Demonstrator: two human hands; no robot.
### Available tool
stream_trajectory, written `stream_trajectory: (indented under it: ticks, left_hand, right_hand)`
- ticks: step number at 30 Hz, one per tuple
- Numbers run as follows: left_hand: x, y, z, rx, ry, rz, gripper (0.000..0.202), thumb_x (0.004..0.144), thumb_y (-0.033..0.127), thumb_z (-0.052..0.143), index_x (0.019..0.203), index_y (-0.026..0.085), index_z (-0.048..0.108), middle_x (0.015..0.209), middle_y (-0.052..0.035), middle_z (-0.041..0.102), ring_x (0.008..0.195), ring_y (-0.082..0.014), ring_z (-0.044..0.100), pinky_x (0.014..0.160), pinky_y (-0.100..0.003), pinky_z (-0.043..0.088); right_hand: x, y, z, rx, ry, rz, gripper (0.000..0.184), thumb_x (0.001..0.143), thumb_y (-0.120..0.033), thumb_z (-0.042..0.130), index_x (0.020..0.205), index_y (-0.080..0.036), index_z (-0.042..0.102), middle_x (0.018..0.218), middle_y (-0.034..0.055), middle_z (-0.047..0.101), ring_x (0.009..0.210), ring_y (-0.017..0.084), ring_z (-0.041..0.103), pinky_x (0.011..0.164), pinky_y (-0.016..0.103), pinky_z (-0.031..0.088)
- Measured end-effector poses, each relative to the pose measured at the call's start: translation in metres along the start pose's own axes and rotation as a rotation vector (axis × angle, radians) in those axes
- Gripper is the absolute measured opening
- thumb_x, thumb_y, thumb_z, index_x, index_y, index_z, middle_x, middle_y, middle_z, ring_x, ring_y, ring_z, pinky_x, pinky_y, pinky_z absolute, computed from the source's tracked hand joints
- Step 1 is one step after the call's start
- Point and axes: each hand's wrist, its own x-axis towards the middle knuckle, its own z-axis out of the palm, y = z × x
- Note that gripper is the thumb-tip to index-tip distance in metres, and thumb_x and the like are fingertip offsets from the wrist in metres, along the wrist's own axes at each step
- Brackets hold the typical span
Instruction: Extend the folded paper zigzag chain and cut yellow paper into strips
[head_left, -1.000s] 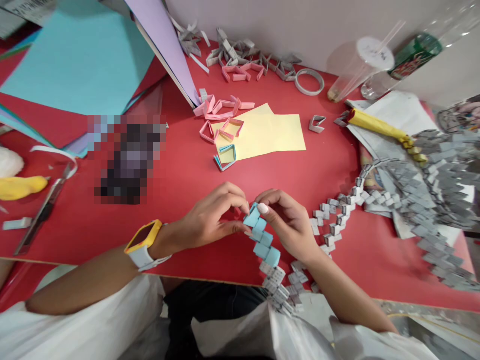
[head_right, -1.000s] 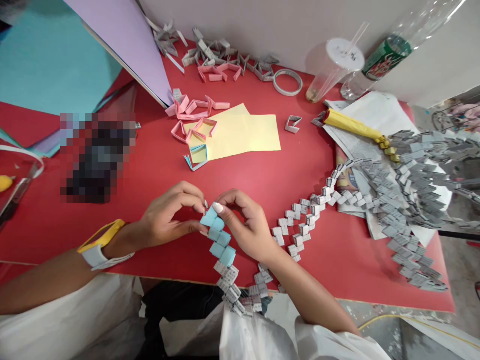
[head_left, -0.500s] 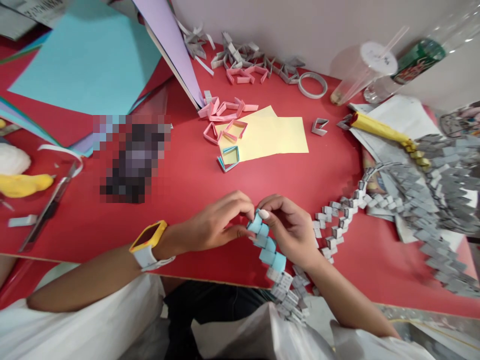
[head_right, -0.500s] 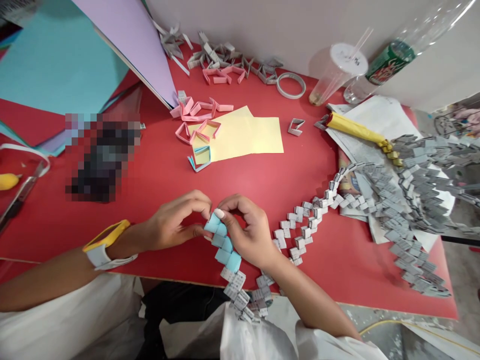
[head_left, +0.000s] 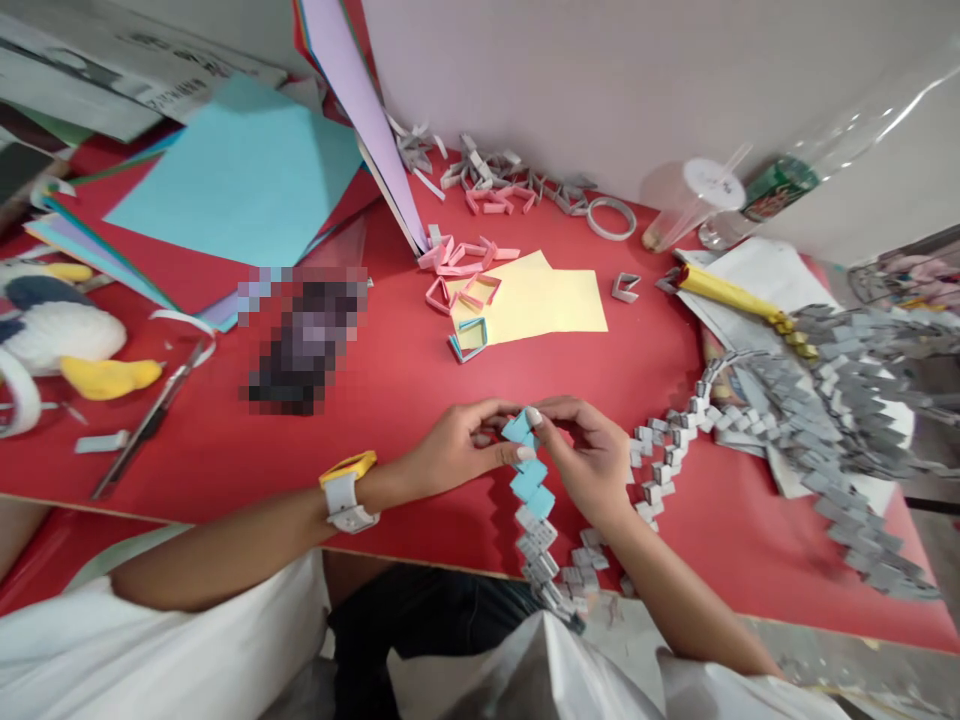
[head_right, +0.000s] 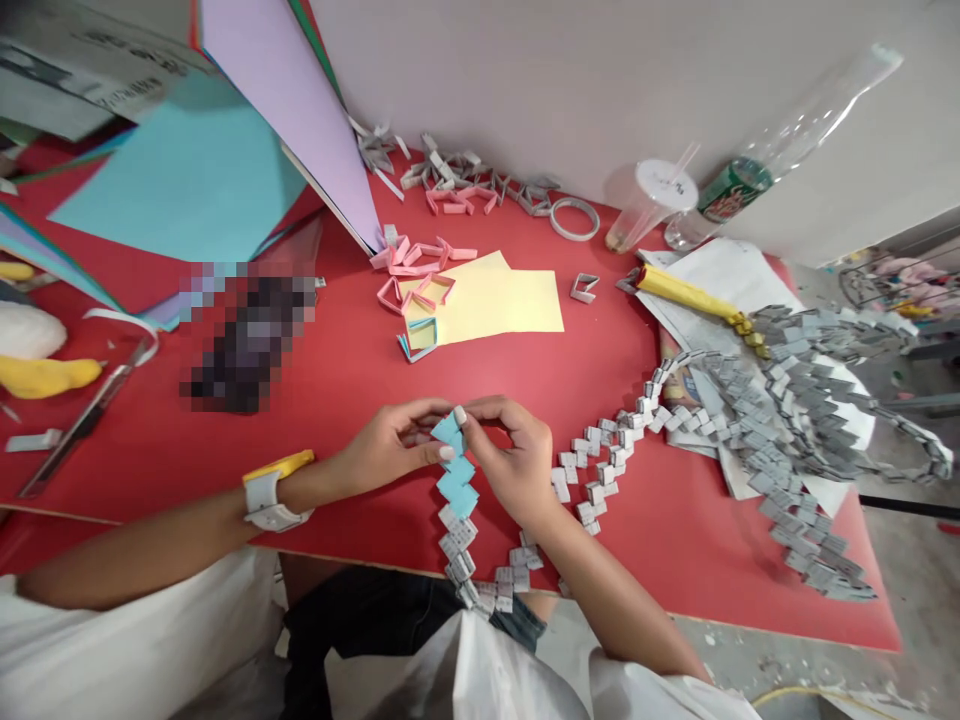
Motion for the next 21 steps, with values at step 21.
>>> stream_trajectory:
  ticks: [21]
  left_hand:
    - [0.008,0.016,-0.021,-0.265,0.491,-0.002,0.034,0.080,0.043,0.063,0.064,0.017,0.046,0.058,0.0043,0.045,0.055,-0.0082,0.042,0.056,-0.022,0.036]
  right_hand:
    - [0.141,-0.011,0.080,-0.757,-0.198,0.257,0.040,0.085,-0.026,0.062,0.118,-0.010,0.048,0.106,0.0242,0.067,0.109,0.035,0.062,0.085,0.041,0.047]
